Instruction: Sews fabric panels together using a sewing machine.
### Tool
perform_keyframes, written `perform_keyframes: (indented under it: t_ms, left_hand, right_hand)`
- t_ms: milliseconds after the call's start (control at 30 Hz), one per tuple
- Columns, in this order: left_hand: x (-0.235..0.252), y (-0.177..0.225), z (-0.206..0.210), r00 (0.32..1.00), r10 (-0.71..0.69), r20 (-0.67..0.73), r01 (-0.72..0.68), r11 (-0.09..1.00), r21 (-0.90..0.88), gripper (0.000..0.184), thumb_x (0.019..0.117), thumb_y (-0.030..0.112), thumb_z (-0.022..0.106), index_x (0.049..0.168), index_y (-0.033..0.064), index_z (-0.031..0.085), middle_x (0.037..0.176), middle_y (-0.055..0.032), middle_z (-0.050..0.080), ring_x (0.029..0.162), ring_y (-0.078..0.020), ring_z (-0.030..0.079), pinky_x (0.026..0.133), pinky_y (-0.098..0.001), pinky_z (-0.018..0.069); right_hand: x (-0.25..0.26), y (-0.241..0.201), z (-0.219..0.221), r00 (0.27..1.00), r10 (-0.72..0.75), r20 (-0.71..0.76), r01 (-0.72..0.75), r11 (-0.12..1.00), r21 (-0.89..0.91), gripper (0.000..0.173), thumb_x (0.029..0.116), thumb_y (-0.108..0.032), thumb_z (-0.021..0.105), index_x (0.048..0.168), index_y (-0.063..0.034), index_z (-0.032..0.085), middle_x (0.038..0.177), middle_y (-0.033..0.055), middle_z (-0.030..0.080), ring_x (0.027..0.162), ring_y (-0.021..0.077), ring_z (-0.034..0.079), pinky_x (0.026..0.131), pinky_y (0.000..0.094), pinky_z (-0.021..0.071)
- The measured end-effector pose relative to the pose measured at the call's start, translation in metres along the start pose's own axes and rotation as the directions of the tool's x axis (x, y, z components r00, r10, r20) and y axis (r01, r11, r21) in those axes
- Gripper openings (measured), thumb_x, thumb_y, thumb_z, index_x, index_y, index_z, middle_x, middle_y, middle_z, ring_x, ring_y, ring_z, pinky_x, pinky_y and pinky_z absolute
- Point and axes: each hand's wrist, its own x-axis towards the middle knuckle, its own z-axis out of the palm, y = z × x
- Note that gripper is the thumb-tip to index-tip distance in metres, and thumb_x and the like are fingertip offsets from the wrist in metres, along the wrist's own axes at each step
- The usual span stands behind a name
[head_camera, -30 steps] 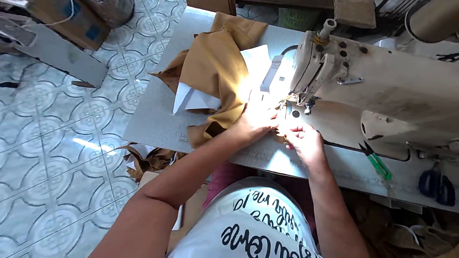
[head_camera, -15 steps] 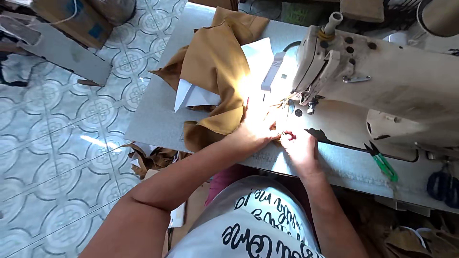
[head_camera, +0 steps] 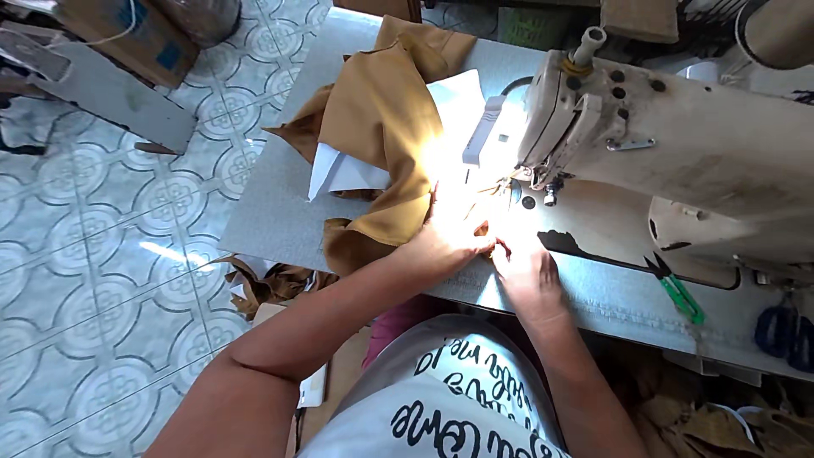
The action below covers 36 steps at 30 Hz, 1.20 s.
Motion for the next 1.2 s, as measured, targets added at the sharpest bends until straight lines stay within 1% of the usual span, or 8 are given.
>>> perform_keyframes:
  t_ms: [267, 400, 533, 733, 900, 1067, 1133, 1200]
  left_hand:
    - [-0.001, -0.002, 0.001, 1.0, -0.005, -0.026, 0.003, 0.998, -0.064, 0.034, 0.0992, 0.008, 0.058, 0.121, 0.0293, 0.074, 0.137, -0.01, 0.063, 0.142, -0.0452, 0.042, 0.109, -0.0853, 0.0124]
    - [-0.001, -0.005, 0.005, 0.998, 0.02, -0.062, -0.022, 0.999, -0.038, 0.032, 0.0992, 0.009, 0.059, 0.117, 0.0298, 0.075, 0.132, -0.0077, 0.065, 0.137, -0.0435, 0.047, 0.107, -0.0832, 0.017]
    - [0.003, -0.009, 0.003, 1.0, -0.002, -0.022, 0.001, 0.999, -0.032, 0.037, 0.1004, 0.009, 0.055, 0.124, 0.0318, 0.072, 0.139, -0.0064, 0.062, 0.142, -0.0428, 0.043, 0.11, -0.0837, 0.0122]
    - [0.025, -0.028, 0.003, 0.995, -0.001, -0.102, -0.004, 0.999, -0.046, 0.032, 0.1043, 0.016, 0.05, 0.122, 0.03, 0.074, 0.129, -0.002, 0.067, 0.128, -0.0315, 0.055, 0.105, -0.0647, 0.0351]
    - [0.039, -0.044, 0.015, 0.984, 0.009, -0.176, -0.024, 0.996, -0.081, 0.033, 0.1043, 0.014, 0.049, 0.123, 0.0281, 0.073, 0.127, -0.0031, 0.067, 0.124, -0.0294, 0.059, 0.105, -0.0672, 0.0357]
    - [0.029, -0.036, 0.011, 0.98, -0.024, -0.199, 0.019, 0.999, -0.026, 0.037, 0.1012, 0.011, 0.053, 0.129, 0.0295, 0.07, 0.135, -0.0048, 0.064, 0.132, -0.0339, 0.053, 0.109, -0.0767, 0.0244]
    - [0.006, -0.022, -0.002, 0.976, -0.145, -0.16, 0.158, 0.985, 0.069, 0.046, 0.0971, 0.018, 0.064, 0.142, 0.0256, 0.061, 0.153, -0.014, 0.05, 0.146, -0.0411, 0.039, 0.112, -0.0821, 0.0108]
    - [-0.02, -0.012, -0.018, 0.922, -0.373, -0.104, 0.381, 0.922, 0.065, 0.066, 0.0869, 0.028, 0.081, 0.146, 0.0107, 0.057, 0.166, -0.0224, 0.029, 0.155, -0.0469, 0.015, 0.113, -0.0835, -0.0001]
  right_hand:
    - [-0.012, 0.005, 0.012, 0.995, -0.059, -0.084, 0.057, 0.998, -0.033, 0.018, 0.0939, -0.011, 0.067, 0.107, -0.0033, 0.078, 0.11, 0.0178, 0.071, 0.101, 0.0324, 0.071, 0.085, 0.043, 0.06]
    - [-0.012, 0.006, 0.014, 0.992, -0.09, -0.088, 0.083, 0.993, -0.078, 0.02, 0.0956, -0.012, 0.065, 0.108, -0.0046, 0.079, 0.112, 0.0141, 0.074, 0.095, 0.0315, 0.072, 0.081, 0.043, 0.0593]
    - [-0.005, 0.007, 0.013, 0.99, -0.107, -0.092, 0.098, 0.99, -0.105, 0.019, 0.0958, -0.011, 0.064, 0.106, -0.0052, 0.079, 0.111, 0.0129, 0.075, 0.097, 0.0307, 0.072, 0.081, 0.0428, 0.059]
    - [0.022, 0.016, 0.015, 0.993, -0.086, -0.079, 0.08, 0.995, -0.067, 0.019, 0.0961, -0.011, 0.064, 0.109, -0.0047, 0.077, 0.119, 0.0145, 0.072, 0.111, 0.0326, 0.069, 0.087, 0.0473, 0.0586]
    - [0.039, 0.014, 0.017, 0.997, -0.05, -0.056, 0.044, 0.994, -0.097, 0.023, 0.0975, -0.011, 0.061, 0.115, -0.0072, 0.076, 0.12, 0.0141, 0.071, 0.108, 0.0334, 0.069, 0.086, 0.0482, 0.0578]
    - [0.033, 0.02, 0.019, 0.992, -0.055, -0.109, 0.048, 0.997, -0.064, 0.025, 0.1014, -0.022, 0.059, 0.113, -0.0062, 0.075, 0.116, 0.017, 0.07, 0.105, 0.0336, 0.069, 0.084, 0.0481, 0.0582]
    - [0.023, 0.022, 0.02, 0.994, 0.029, -0.109, -0.035, 0.998, -0.054, 0.048, 0.0993, -0.046, 0.061, 0.119, -0.0034, 0.071, 0.113, 0.0188, 0.068, 0.102, 0.0349, 0.069, 0.081, 0.05, 0.0583]
    - [0.017, 0.02, 0.021, 0.99, 0.106, -0.095, -0.111, 0.993, -0.045, 0.058, 0.0898, -0.053, 0.071, 0.116, -0.0012, 0.068, 0.111, 0.0202, 0.07, 0.105, 0.0377, 0.069, 0.085, 0.0532, 0.0558]
